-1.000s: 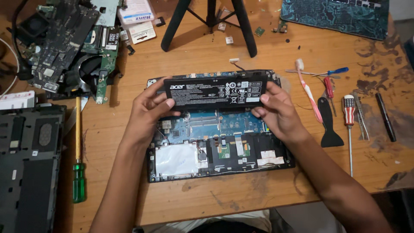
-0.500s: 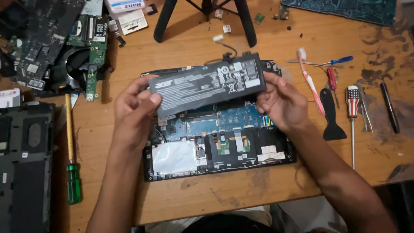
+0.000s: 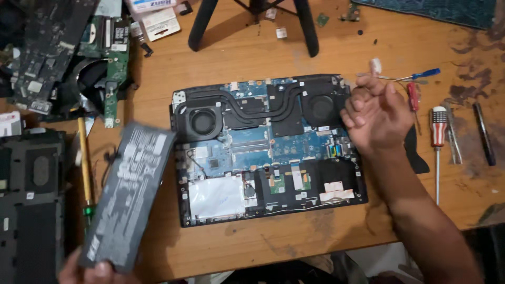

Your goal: The person removes the back cover of a laptop, then uses a screwdriver to detach and remove the battery and a cooling fan. The removed parts are placed on the table.

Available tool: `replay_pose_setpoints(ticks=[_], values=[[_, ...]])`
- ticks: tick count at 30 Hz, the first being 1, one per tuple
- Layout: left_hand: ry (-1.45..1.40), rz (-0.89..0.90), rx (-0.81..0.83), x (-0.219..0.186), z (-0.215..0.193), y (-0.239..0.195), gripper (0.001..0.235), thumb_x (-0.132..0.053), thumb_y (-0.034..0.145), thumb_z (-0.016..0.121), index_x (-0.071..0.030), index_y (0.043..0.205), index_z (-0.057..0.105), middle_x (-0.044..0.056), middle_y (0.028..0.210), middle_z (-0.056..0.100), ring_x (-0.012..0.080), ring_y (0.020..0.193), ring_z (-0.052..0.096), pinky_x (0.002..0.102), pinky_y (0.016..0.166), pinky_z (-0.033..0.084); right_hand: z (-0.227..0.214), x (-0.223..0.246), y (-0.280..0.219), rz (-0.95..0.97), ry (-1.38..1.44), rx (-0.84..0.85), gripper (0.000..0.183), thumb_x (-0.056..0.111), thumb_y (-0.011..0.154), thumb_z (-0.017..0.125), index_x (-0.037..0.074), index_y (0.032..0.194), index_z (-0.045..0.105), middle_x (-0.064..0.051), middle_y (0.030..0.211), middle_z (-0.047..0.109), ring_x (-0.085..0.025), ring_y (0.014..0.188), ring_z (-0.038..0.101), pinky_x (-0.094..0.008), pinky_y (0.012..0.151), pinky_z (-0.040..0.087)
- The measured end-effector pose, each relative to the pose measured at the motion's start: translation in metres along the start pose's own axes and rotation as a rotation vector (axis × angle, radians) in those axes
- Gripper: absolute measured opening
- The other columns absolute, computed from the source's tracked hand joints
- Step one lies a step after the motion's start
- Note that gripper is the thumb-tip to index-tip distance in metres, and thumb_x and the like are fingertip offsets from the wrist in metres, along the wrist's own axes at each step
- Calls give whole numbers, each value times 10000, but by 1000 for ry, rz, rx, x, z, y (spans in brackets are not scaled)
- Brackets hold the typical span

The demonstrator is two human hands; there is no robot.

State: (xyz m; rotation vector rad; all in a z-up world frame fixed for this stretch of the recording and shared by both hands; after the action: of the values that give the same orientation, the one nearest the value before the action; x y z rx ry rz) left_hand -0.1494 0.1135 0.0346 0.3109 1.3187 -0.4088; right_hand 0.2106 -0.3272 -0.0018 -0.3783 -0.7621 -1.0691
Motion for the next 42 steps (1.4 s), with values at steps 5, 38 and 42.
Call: replay_pose_setpoints(ticks=[5,38,42], values=[[197,14,-165,41,-76,-26,440,-70,1016,689,71,1351,441,281,1248,626,328,1130,692,370,906,598,-1,0,-1,-8,-12,-23,448,451,1189,489,25,1209,628,-51,857,649,-128,629,486,-278,667,393],[793,-198,-80,63,-107,-40,492,-88,1033,677,148,1426,499,213,856,673,209,674,639,332,578,523,-12,38,-2,-130,74,-19,463,451,1203,443,38,1112,631,-62,810,605,-120,597,509,-267,626,438],[941,-266,-60,65,-113,-36,488,-102,1036,654,148,1421,486,216,895,691,224,718,689,345,600,572,-7,40,-4,-150,80,-11,455,440,1195,443,39,1096,634,-60,797,604,-112,591,515,-263,615,450]])
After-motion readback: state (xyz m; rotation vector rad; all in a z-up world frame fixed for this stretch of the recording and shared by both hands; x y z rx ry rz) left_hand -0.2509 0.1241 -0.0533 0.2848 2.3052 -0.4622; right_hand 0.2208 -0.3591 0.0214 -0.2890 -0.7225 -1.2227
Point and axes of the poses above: each hand's wrist, its own y-axis towards the middle knuckle, its own z-axis out of the palm, x = y × z, the point moved 9 cm from there along y, towards the middle knuckle
